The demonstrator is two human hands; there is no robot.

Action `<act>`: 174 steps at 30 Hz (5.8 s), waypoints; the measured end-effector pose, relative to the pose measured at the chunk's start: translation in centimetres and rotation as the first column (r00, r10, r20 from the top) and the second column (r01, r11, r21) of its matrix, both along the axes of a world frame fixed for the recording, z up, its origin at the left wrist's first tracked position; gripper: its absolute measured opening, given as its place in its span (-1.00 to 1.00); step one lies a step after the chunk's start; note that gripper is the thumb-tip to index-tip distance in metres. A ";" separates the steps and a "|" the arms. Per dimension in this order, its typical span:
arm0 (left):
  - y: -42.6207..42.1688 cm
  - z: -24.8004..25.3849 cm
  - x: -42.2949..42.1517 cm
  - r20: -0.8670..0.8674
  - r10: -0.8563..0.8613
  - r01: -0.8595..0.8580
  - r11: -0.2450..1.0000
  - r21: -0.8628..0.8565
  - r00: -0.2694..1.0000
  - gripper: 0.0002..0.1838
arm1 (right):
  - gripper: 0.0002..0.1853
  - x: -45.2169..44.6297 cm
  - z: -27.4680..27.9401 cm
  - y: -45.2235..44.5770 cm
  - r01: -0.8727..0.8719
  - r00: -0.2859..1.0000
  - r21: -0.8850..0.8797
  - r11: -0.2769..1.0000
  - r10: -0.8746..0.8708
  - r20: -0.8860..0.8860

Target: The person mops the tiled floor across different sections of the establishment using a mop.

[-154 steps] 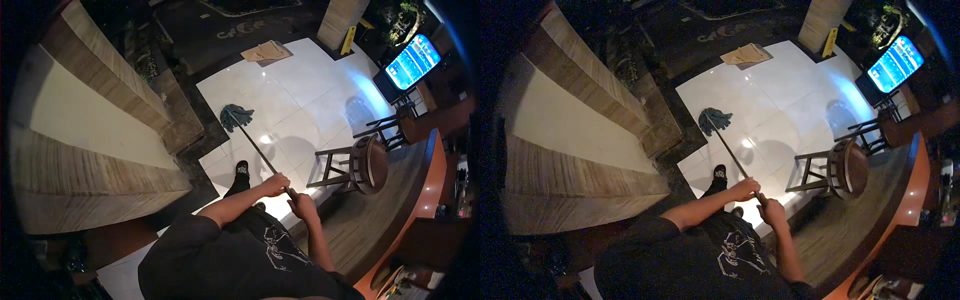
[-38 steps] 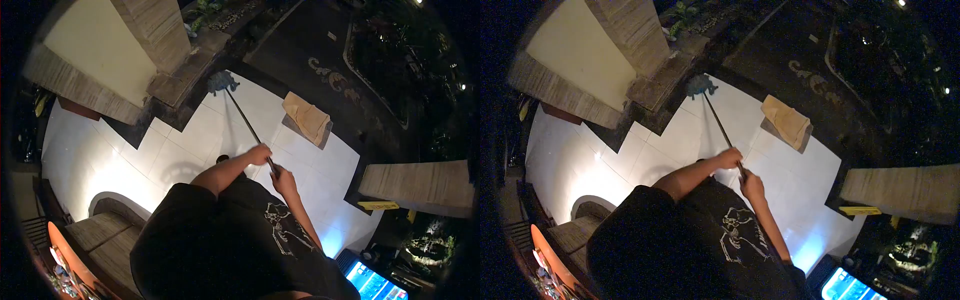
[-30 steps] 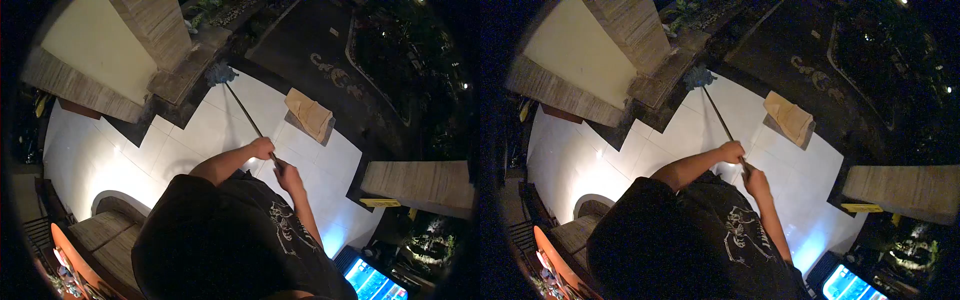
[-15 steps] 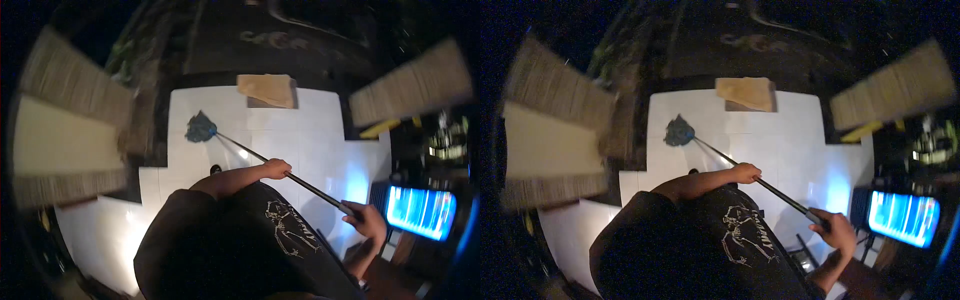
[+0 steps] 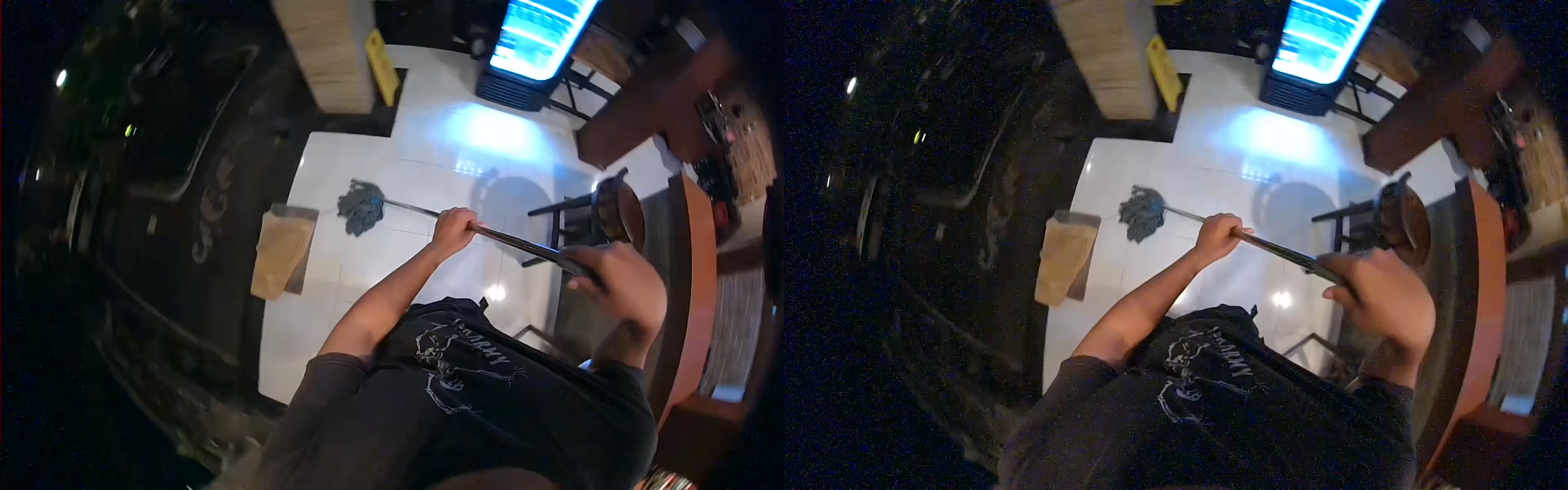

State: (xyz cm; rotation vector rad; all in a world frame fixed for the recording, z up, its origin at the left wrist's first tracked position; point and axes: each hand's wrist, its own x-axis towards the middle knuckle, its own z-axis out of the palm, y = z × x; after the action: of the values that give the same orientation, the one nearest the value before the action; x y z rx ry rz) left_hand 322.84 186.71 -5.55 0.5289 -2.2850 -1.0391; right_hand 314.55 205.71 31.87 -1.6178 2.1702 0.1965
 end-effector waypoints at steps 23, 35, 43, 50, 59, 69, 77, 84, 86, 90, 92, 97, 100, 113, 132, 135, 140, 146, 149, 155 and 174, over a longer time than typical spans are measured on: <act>-23.0 -15.1 4.6 0.400 -0.485 0.516 0.856 0.035 0.777 -0.61 | -0.35 9.9 -38.6 -25.6 0.834 -0.135 0.408 0.371 -0.580 0.804; -8.7 -1.7 0.5 0.103 -0.918 0.923 0.384 -0.005 0.382 -0.73 | -0.48 10.4 -18.6 -11.4 0.844 0.223 0.372 0.387 -0.884 0.412; -14.1 -6.6 -2.5 0.248 -0.911 0.935 0.352 0.054 0.328 -0.79 | -0.50 7.1 -22.0 -17.4 0.836 0.159 0.397 0.379 -0.860 0.485; -28.0 -15.6 -10.7 0.227 -0.645 0.679 0.723 -0.129 0.730 -0.85 | -0.49 -3.4 -45.3 -27.0 0.859 0.321 -0.059 0.508 -0.446 0.835; -22.2 -6.2 -24.6 0.185 -0.766 0.786 0.614 -0.076 0.616 -0.85 | -0.52 -17.5 -27.8 -20.4 0.865 -0.164 0.424 0.269 -0.647 0.745; -9.9 -4.5 -29.4 0.193 -0.980 0.966 0.009 0.260 -0.043 -0.83 | -0.40 -16.9 -20.4 -9.9 0.828 -0.341 0.555 0.078 -0.716 0.609; -21.0 -12.8 -35.6 0.289 -0.908 0.938 0.338 0.078 0.303 -0.77 | -0.34 -25.0 -29.9 -20.3 0.882 0.027 0.355 0.311 -0.785 0.619; -33.4 -15.5 -45.7 0.274 -0.757 0.791 0.611 -0.024 0.593 -0.72 | -0.40 -34.6 -32.5 -29.7 0.847 0.285 0.212 0.487 -0.754 0.592; -32.4 -14.3 -48.2 0.234 -0.779 0.810 0.582 -0.072 0.581 -0.73 | -0.42 -36.4 -31.3 -29.2 0.886 0.272 0.172 0.430 -0.784 0.558; -27.6 -10.5 -52.7 0.103 -0.930 0.934 0.356 0.016 0.353 -0.75 | -0.41 -39.1 -24.1 -25.2 0.926 -0.024 0.328 0.187 -0.839 0.544; -24.8 -9.1 -53.4 -0.008 -0.981 0.978 0.191 0.087 0.192 -0.75 | -0.45 -38.1 -20.7 -23.7 0.940 -0.183 0.341 0.022 -0.810 0.557; -20.0 -6.9 -56.0 -0.142 -0.986 0.996 -0.086 -0.034 -0.090 -0.74 | -0.52 -34.7 -16.3 -24.8 0.889 -0.450 0.325 -0.322 -0.741 0.499; -18.2 -5.8 -60.3 -0.118 -0.966 0.971 -0.219 -0.097 -0.229 -0.77 | -0.53 -35.3 -16.6 -27.0 0.879 -0.476 0.241 -0.412 -0.724 0.499; -14.7 -4.3 -74.5 0.358 -0.920 0.975 -0.205 -0.089 -0.161 -0.76 | -0.33 -49.9 -16.3 -23.4 0.950 -0.301 0.226 -0.215 -0.821 0.485; -12.1 -10.8 -87.9 0.482 -0.828 0.946 -0.324 0.005 -0.286 -0.65 | -0.49 -59.1 -30.7 -17.5 0.806 -0.522 0.371 -0.462 -0.258 0.813; -9.0 -11.0 -82.9 0.451 -0.794 0.902 -0.427 0.064 -0.408 -0.79 | -0.49 -55.2 -24.9 -16.8 0.721 -0.655 0.475 -0.505 -0.271 0.706; -9.9 -9.5 -82.7 0.416 -0.709 0.806 -0.580 0.116 -0.570 -0.85 | -0.52 -53.8 -25.1 -20.5 0.797 -0.544 0.276 -0.538 -0.439 0.716; -13.0 -11.8 -92.7 0.526 -0.762 0.902 -0.430 0.025 -0.378 -0.92 | -0.48 -64.6 -27.2 -24.0 0.812 -0.553 0.280 -0.513 -0.520 0.652; -14.8 -12.6 -95.8 0.524 -0.783 0.913 -0.407 -0.023 -0.335 -0.93 | -0.46 -68.1 -29.9 -25.5 0.869 -0.481 0.259 -0.421 -0.599 0.640; -14.4 -8.9 -92.6 0.490 -0.755 0.882 -0.468 0.064 -0.436 -0.90 | -0.38 -66.4 -21.4 -25.4 0.783 -0.622 0.443 -0.436 -0.578 0.528; -16.6 -10.4 -91.5 0.050 -0.989 0.984 -0.134 0.121 -0.140 -0.68 | -0.41 -66.8 -21.0 -28.4 0.735 -0.638 0.351 -0.580 -0.417 0.647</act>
State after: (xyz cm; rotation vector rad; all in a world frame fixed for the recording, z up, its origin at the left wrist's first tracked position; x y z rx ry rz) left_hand 231.39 170.09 -15.95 -1.6989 -2.5241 -1.6670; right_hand 247.77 177.26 10.89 1.0797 1.9674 -1.4849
